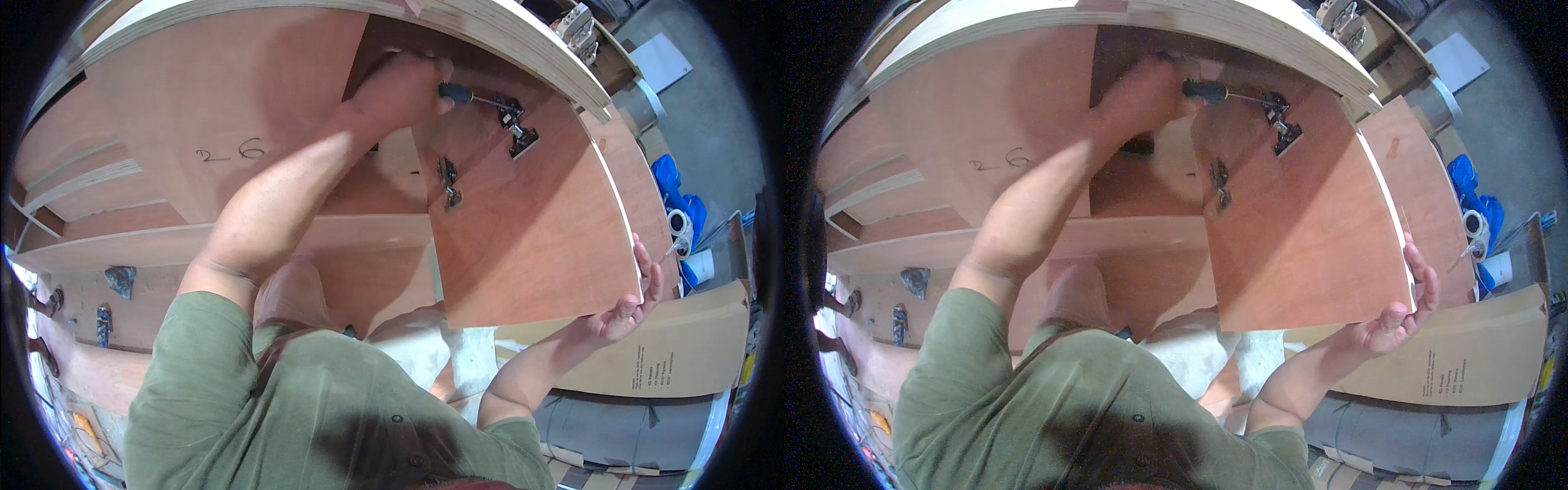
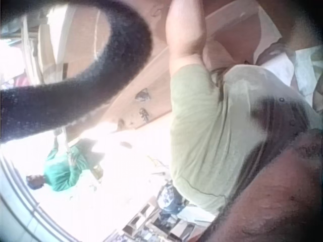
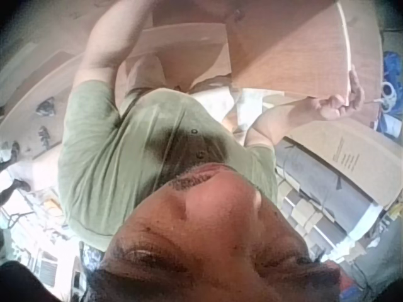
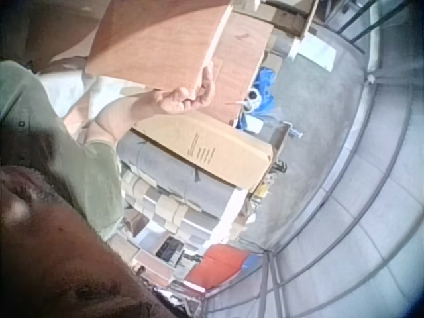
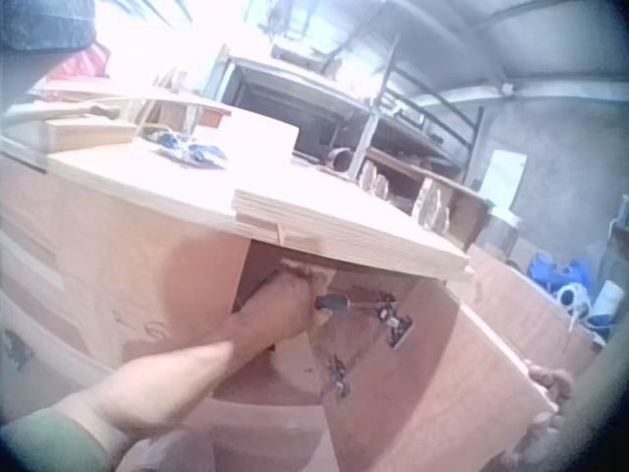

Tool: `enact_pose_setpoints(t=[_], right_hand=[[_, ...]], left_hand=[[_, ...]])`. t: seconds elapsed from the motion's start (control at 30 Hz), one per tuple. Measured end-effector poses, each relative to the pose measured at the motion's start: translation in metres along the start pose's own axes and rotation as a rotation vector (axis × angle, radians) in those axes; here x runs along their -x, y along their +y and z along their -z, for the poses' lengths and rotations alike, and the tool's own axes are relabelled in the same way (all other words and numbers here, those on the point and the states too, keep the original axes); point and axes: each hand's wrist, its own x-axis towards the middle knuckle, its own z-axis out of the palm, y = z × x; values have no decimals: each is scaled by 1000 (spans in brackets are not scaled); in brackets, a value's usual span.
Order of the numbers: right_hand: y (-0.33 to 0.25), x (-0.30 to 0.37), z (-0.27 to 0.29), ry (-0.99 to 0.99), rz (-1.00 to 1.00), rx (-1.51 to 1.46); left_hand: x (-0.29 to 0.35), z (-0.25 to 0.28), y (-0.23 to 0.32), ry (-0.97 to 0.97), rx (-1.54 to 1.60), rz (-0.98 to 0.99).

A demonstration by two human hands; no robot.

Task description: The person assembles a wooden cabinet by attaching a door with hinges using a screwdriver. They repeatedly open and close the door to check alignment and tighten screws on the hinge brackets.

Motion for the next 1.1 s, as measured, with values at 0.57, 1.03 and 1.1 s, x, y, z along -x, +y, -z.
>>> enact_pose_setpoints(t=[0.57,1.03,1.1], right_hand=[[2,-6,3,59,19,176],[6,-4,32,-83,49,473],[0,-2,15,17,-45,404]], left_hand=[[-11,20,7,67,51,-21],[-1,10,-10,49,28,-4],[0,12,-13,18,67,-28]])
